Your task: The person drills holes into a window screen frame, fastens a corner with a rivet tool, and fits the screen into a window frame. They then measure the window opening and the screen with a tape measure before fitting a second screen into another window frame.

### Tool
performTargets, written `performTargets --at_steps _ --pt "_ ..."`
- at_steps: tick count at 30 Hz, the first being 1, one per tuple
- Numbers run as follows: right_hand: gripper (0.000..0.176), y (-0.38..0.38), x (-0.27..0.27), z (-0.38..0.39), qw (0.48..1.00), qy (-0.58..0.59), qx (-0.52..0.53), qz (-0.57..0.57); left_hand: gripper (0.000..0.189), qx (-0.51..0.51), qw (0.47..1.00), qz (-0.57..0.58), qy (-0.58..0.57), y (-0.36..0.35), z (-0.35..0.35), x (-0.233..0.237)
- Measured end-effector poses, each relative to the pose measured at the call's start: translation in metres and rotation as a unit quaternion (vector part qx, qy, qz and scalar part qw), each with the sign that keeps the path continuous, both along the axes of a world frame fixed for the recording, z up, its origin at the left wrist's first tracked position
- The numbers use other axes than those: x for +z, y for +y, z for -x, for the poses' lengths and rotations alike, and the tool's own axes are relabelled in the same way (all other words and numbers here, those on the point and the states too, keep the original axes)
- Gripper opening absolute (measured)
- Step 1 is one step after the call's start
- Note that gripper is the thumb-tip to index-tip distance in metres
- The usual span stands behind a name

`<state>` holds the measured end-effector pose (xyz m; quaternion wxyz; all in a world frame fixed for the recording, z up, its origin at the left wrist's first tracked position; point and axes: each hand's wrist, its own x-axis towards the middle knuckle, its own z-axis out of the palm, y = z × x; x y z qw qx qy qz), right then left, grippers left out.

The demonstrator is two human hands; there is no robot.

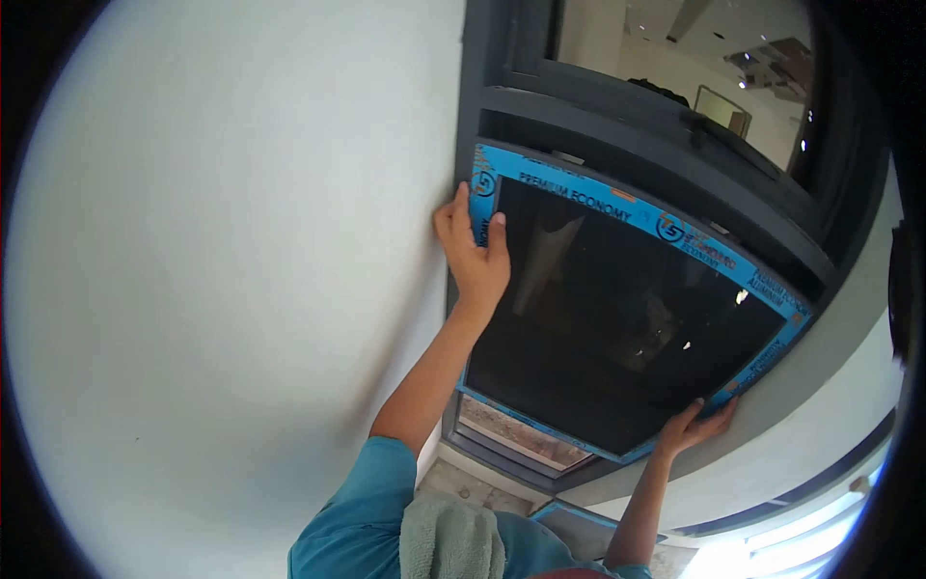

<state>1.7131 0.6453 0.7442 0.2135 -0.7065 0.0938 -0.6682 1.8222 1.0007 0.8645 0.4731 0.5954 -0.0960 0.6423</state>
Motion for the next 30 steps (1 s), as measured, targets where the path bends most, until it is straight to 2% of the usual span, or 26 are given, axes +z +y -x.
performTargets --at_steps 5,10,12,16,17,22,30 --pt "0.052 0.000 -0.002 0.003 0.999 0.009 -0.018 0.028 0.049 0.043 0.999 -0.014 -0.008 0.008 -0.003 -0.001" --pt "0.054 -0.012 -0.011 -0.001 0.998 0.029 -0.033 0.053 0.051 0.038 0.999 -0.018 -0.029 0.013 -0.003 -0.001" --pt "0.054 -0.012 -0.013 -0.003 0.998 0.037 -0.027 0.040 0.050 0.025 0.998 -0.028 -0.040 0.017 -0.002 -0.004" --pt "0.054 -0.011 -0.009 -0.001 1.000 0.014 0.015 0.015 0.057 0.062 0.994 -0.093 0.001 0.026 0.009 -0.010" --pt "0.054 -0.010 -0.009 -0.002 1.000 0.011 0.028 0.006 0.059 0.021 0.997 -0.078 0.008 0.024 0.007 -0.014" --pt "0.055 -0.011 -0.009 0.001 0.995 0.001 0.096 -0.040 0.057 -0.011 0.997 -0.073 -0.012 0.028 0.004 -0.016" --pt "0.055 -0.004 -0.011 0.004 0.995 -0.010 0.086 -0.046 0.053 -0.013 0.997 -0.071 -0.021 0.028 0.000 -0.018"
